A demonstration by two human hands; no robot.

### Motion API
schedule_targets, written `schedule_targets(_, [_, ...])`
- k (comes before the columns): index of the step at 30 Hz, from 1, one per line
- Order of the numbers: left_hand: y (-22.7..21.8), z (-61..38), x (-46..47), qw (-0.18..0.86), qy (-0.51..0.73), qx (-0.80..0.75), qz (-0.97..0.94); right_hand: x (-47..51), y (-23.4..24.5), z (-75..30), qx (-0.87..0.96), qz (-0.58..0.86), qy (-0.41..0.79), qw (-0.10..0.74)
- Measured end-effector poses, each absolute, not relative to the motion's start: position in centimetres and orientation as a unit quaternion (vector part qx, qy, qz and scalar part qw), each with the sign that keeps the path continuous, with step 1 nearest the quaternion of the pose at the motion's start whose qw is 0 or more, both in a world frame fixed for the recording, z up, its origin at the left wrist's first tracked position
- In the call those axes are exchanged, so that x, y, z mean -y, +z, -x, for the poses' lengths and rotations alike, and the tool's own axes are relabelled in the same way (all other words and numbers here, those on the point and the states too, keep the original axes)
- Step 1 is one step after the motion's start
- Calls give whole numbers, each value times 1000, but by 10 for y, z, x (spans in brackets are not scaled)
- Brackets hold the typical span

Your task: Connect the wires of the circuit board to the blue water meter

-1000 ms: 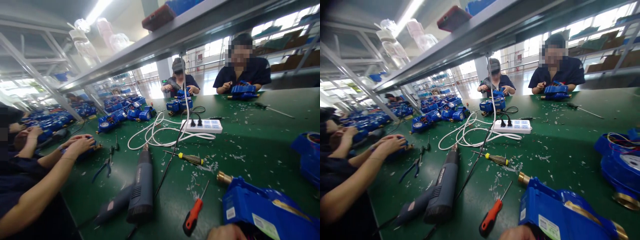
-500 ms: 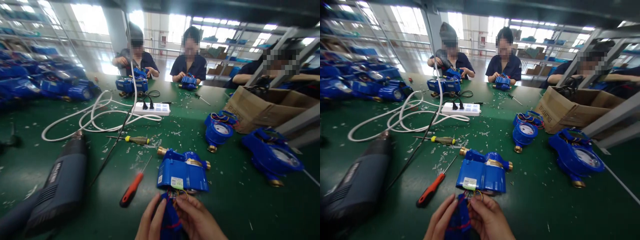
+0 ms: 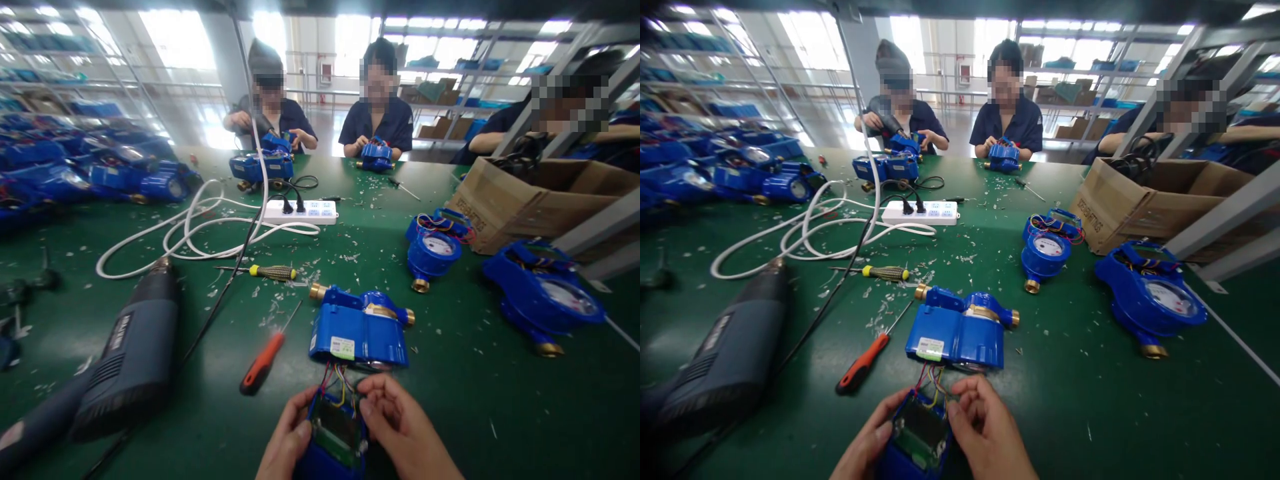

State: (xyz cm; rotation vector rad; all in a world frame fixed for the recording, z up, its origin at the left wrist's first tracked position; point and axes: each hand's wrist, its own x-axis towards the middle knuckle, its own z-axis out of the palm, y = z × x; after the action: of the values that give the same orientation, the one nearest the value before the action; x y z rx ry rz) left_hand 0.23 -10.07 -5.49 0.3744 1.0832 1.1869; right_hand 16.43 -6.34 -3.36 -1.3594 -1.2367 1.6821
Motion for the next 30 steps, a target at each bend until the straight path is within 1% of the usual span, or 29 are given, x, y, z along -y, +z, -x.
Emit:
schedule_targets(3, [-53,-5,97,704,493,-491,-140,62,-36,-161,494,520,627,305])
schedule_targets(5, [-53,-3,95,701,477,-501,-175,59,-39,-160,491,507,650,281])
schedule_targets(6, [-53,0,95,680,477,-513,-216,58,-40,-160,488,504,659,272])
schedule_targets(8, [-52,11,95,585,471,-566,-341,56,-43,-161,487,501,663,270])
schedule_targets(9, [-50,19,96,515,447,-599,-419,56,-44,-162,491,499,660,271])
schedule_targets(11, [-42,35,95,340,367,-653,-568,56,-46,-165,506,495,651,275])
schedule_targets(13, [-29,45,91,177,309,-637,-683,56,-45,-167,522,494,636,281])
schedule_targets(14, [-22,46,88,131,300,-604,-727,56,-44,-167,532,495,626,284])
schedule_targets(15, [-15,44,84,110,299,-563,-762,56,-43,-168,543,495,616,285])
schedule_targets(18, [1,25,69,148,259,-477,-827,57,-38,-169,584,489,582,285])
schedule_targets(20, [3,13,60,166,205,-476,-839,58,-37,-170,611,491,551,286])
schedule_targets(22, [0,6,54,191,189,-488,-831,59,-39,-170,626,499,523,290])
schedule_targets(25, [-9,5,51,257,236,-481,-804,62,-46,-170,614,519,515,298])
schedule_targets(30, [-17,6,52,344,321,-502,-725,60,-53,-164,564,535,563,282])
